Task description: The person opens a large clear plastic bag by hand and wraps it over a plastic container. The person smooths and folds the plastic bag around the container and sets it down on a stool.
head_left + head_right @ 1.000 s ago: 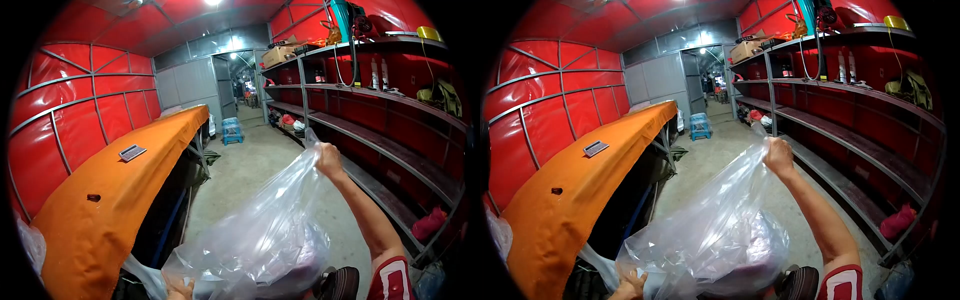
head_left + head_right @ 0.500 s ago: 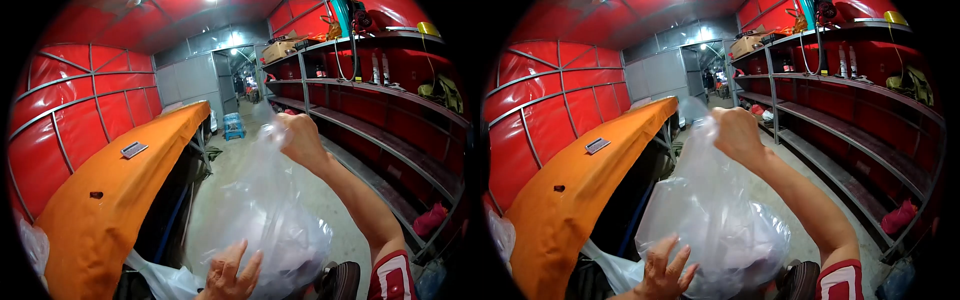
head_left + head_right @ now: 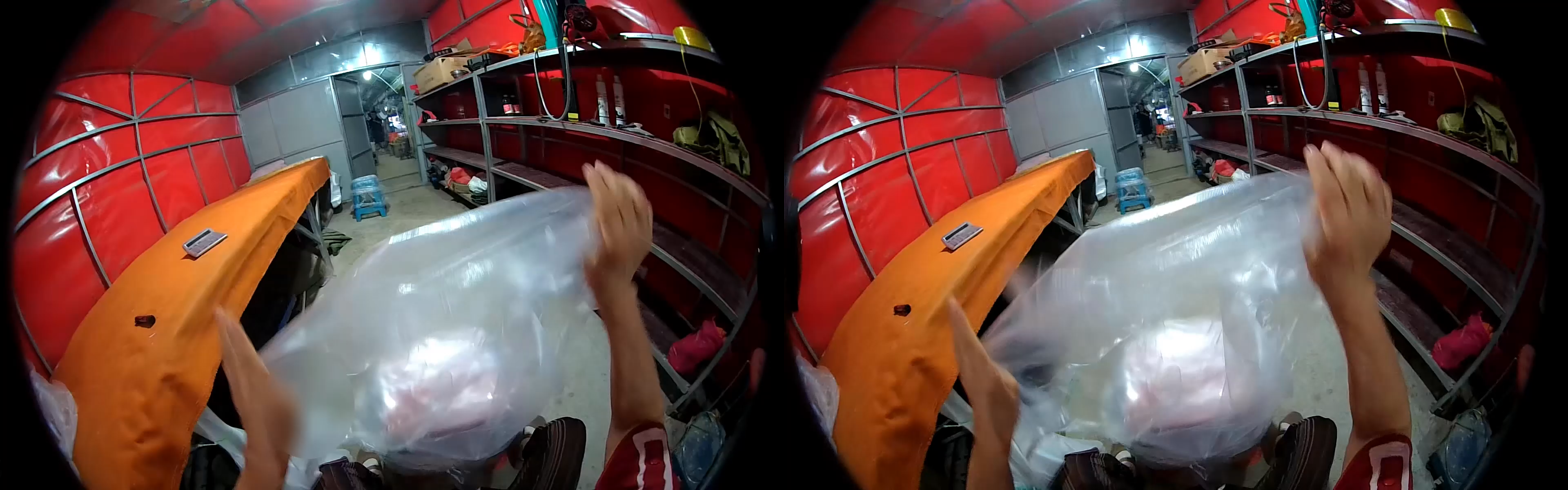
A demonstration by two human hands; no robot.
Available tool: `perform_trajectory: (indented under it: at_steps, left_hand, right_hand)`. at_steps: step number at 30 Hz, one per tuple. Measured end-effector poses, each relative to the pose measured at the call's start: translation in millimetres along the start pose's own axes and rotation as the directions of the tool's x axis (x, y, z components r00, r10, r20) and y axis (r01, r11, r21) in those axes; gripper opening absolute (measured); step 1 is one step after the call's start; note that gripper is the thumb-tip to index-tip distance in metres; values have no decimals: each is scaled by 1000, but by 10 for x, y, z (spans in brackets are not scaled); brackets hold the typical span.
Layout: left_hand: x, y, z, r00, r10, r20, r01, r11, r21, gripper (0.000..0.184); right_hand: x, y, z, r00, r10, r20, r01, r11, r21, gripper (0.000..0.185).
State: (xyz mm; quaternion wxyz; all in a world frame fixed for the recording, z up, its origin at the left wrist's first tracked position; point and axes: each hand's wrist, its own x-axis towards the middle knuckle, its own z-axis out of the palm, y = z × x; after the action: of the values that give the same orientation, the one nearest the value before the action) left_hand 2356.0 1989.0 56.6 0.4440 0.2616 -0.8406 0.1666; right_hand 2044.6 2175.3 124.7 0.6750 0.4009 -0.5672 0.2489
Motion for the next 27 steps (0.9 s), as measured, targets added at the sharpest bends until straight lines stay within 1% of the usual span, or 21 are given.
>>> perform_trajectory:
  at_steps: [2, 3, 4, 6, 7, 8, 9, 11, 12, 14, 15, 16, 18, 19, 20, 21, 22, 23, 24, 25, 27]
  left_hand:
    - [-452, 7, 261, 984, 123, 126, -118, 992, -49, 55]
    - [-806, -187, 631, 931, 88, 354, -59, 994, -92, 56]
    - [-1161, -381, 1000, 825, 48, 562, 14, 994, -104, 57]
    - [-901, -306, 942, 899, 23, 438, 109, 956, -273, 51]
    - [-762, -260, 840, 956, 15, 294, 50, 976, -210, 45]
    - [-558, -201, 655, 941, 12, 339, 116, 928, -354, 30]
    - [-547, -198, 676, 949, -36, 313, 181, 876, -446, 21]
    - [-522, -191, 719, 957, -131, 258, 269, 730, -629, 17]
    - [-516, -9, 640, 892, -210, 401, 452, 471, -757, 16]
    - [-778, 375, 428, 848, -32, 529, 511, 317, -799, 17]
    - [-816, 546, 197, 714, 210, 668, 623, 242, -743, 15]
    - [-776, 809, -77, 457, 185, 870, 809, 321, -493, 17]
    - [-717, 464, 381, 415, 347, 841, 423, 745, -516, 35]
    - [-739, 249, 538, 572, 324, 753, 14, 914, -405, 30]
    - [-762, 35, 694, 711, 291, 640, -310, 947, -86, 24]
    - [-672, -331, 849, 807, 125, 577, -277, 943, 183, 16]
    - [-582, -697, 1005, 870, -46, 490, -198, 878, 435, 9]
    - [-646, -1352, 1338, 904, -286, 318, 59, 820, 569, 10]
    - [-499, -1341, 1148, 945, -285, 162, 135, 790, 598, 9]
    - [-443, -1417, 1087, 985, -150, 80, 89, 857, 508, 8]
    - [-285, -1186, 887, 997, -76, -35, 78, 994, 71, 8]
  right_hand:
    - [-879, 32, 198, 908, -105, 406, -6, 965, 262, 18]
    - [-1415, 17, 314, 565, -154, 811, -80, 968, 239, 19]
    - [-1689, -94, 288, 547, -109, 830, -232, 933, 276, 19]
    - [-1667, -116, 387, 543, -74, 836, -355, 883, 308, 19]
    - [-1586, -243, 391, 536, -27, 844, -517, 780, 354, 15]
    - [-1596, -338, 336, 512, 23, 859, -665, 643, 380, 13]
    - [-1724, -362, 327, 497, 25, 867, -676, 638, 369, 13]
    - [-2106, -424, 567, 403, -57, 913, -393, 891, 229, 8]
    - [-2385, -304, 745, 512, 19, 859, -270, 953, 140, 6]
    - [-2117, 57, 894, 672, 55, 738, 27, 995, -99, 9]
    - [-1981, 226, 906, 785, 115, 609, -23, 987, -157, 10]
    - [-1879, 328, 883, 869, 166, 465, -79, 976, -201, 12]
    - [-1855, 310, 840, 756, 202, 623, -239, 971, -25, 10]
    - [-1852, 261, 774, 617, 201, 761, -424, 899, 107, 9]
    - [-1570, 23, 480, 209, 166, 964, -959, 228, 168, 15]
    - [-1624, -209, 419, 87, -92, 992, -984, -165, 71, 16]
    - [-1603, -438, 262, -53, -228, 972, -997, -41, -64, 21]
    - [-1520, -725, 43, -160, -289, 944, -986, 98, -137, 31]
    - [-1588, -996, -181, -23, -309, 951, -882, 454, 126, 39]
    - [-1702, -1037, -172, -24, -312, 950, -884, 450, 126, 39]
    - [-1977, -1107, -79, 226, -440, 869, -142, 868, 477, 34]
